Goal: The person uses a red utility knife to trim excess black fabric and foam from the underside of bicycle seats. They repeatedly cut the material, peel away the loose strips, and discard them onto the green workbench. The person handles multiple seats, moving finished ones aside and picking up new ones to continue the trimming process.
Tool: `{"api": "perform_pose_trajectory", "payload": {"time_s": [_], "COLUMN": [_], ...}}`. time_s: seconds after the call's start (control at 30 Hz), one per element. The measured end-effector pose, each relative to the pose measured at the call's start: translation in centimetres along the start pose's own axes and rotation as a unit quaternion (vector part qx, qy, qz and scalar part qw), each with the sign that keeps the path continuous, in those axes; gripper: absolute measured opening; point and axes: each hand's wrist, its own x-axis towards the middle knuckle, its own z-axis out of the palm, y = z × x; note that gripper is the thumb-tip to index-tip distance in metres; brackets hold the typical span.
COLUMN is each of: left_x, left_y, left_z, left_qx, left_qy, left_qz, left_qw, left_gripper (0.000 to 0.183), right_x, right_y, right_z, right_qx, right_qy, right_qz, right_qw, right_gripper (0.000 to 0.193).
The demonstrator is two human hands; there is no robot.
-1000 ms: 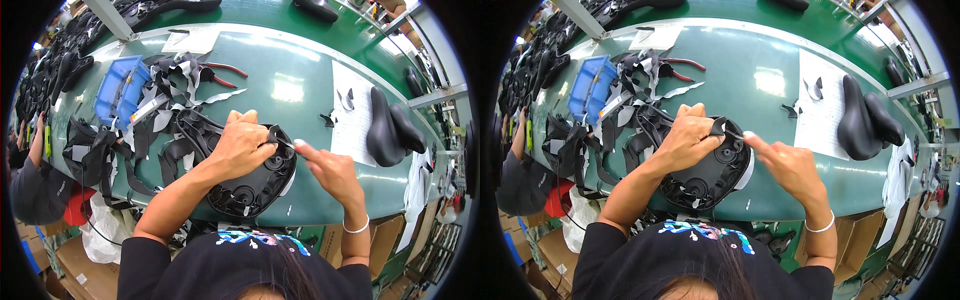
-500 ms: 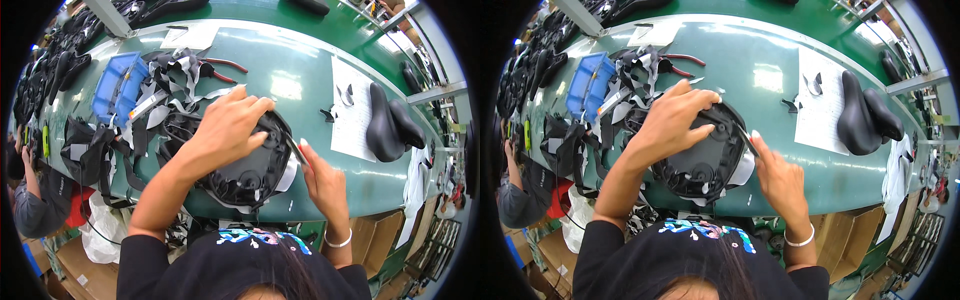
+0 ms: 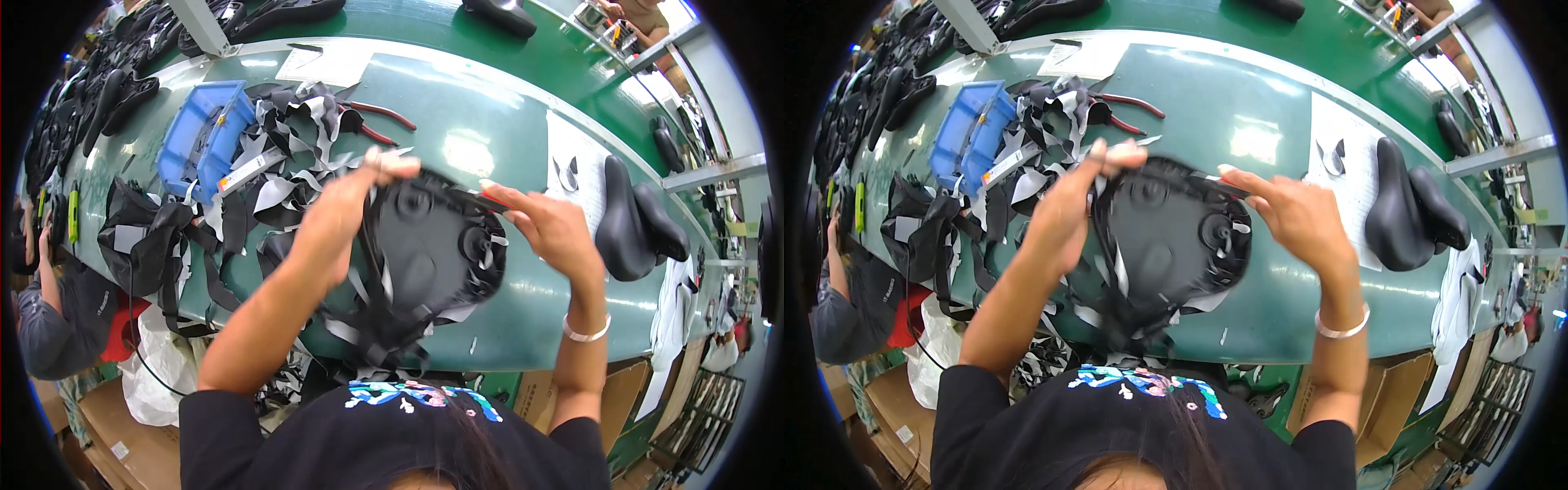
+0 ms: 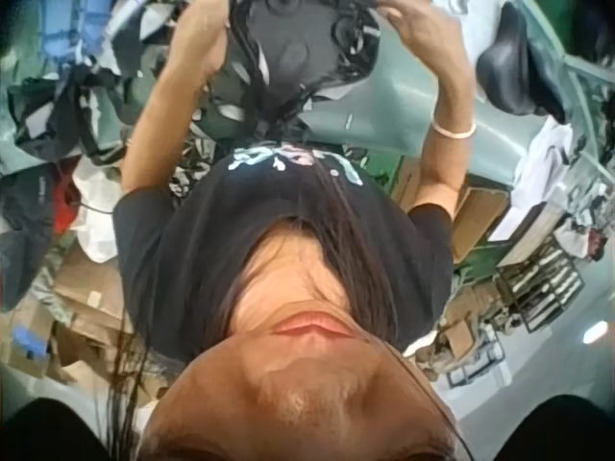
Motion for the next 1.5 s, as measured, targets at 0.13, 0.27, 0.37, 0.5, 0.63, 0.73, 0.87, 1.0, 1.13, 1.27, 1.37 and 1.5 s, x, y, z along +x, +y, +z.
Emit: {"api": "perform_pose_trajectory", "payload": {"time_s": [0.13, 0.27, 0.37, 0.5, 0.63, 0.73, 0.87, 1.0, 1.13, 1.27, 1.37, 1.5], "left_x": [-3.6, -4.0, -3.5, -2.3, 5.1, 6.9, 7.2, 6.8, 7.4, 4.7, 3.0, 3.5], "left_y": [-2.0, 1.0, 5.0, 10.1, 3.0, 0.5, -0.3, 1.7, 4.4, 4.7, 6.9, 2.1], "left_z": [-1.2, -7.4, -8.9, -13.4, -9.8, -0.8, 3.3, 6.6, 8.0, 8.7, 5.2, 1.7], "left_qx": [0.044, -0.031, -0.201, -0.437, 0.131, 0.681, 0.401, 0.081, -0.203, -0.144, -0.112, 0.564], "left_qy": [-0.053, -0.176, -0.041, -0.048, -0.203, -0.32, -0.373, -0.283, -0.179, 0.029, 0.085, 0.266], "left_qz": [0.124, 0.235, 0.293, 0.328, 0.046, 0.125, 0.399, -0.011, 0.141, 0.476, 0.588, 0.423], "left_qw": [0.99, 0.955, 0.934, 0.836, 0.969, 0.647, 0.736, 0.956, 0.952, 0.867, 0.796, 0.657], "left_gripper": [0.048, 0.056, 0.058, 0.019, 0.025, 0.05, 0.027, 0.022, 0.035, 0.017, 0.006, 0.029], "right_x": [3.2, 1.5, -1.7, -6.9, -7.6, -7.1, -7.8, -10.5, -14.5, -16.0, -19.0, -15.4], "right_y": [-1.0, -0.8, -0.7, -2.9, -4.1, -3.0, -1.3, -2.7, -6.3, -10.4, -11.4, -10.3], "right_z": [-0.3, -1.9, -2.5, -2.9, -2.9, -2.7, -1.7, -0.5, 1.1, 1.5, 3.7, 4.7], "right_qx": [-0.045, -0.088, -0.085, -0.068, -0.055, -0.014, 0.079, -0.026, 0.157, 0.521, 0.532, 0.584], "right_qy": [-0.067, -0.093, -0.091, -0.106, -0.106, -0.095, -0.062, -0.057, -0.041, -0.061, -0.015, 0.181], "right_qz": [-0.149, -0.104, -0.024, 0.061, 0.094, 0.08, 0.069, 0.093, 0.261, 0.466, 0.357, 0.377], "right_qw": [0.986, 0.986, 0.992, 0.99, 0.988, 0.992, 0.993, 0.994, 0.951, 0.712, 0.768, 0.696], "right_gripper": [0.04, 0.041, 0.046, 0.051, 0.052, 0.053, 0.053, 0.055, 0.056, 0.054, 0.055, 0.071]}}
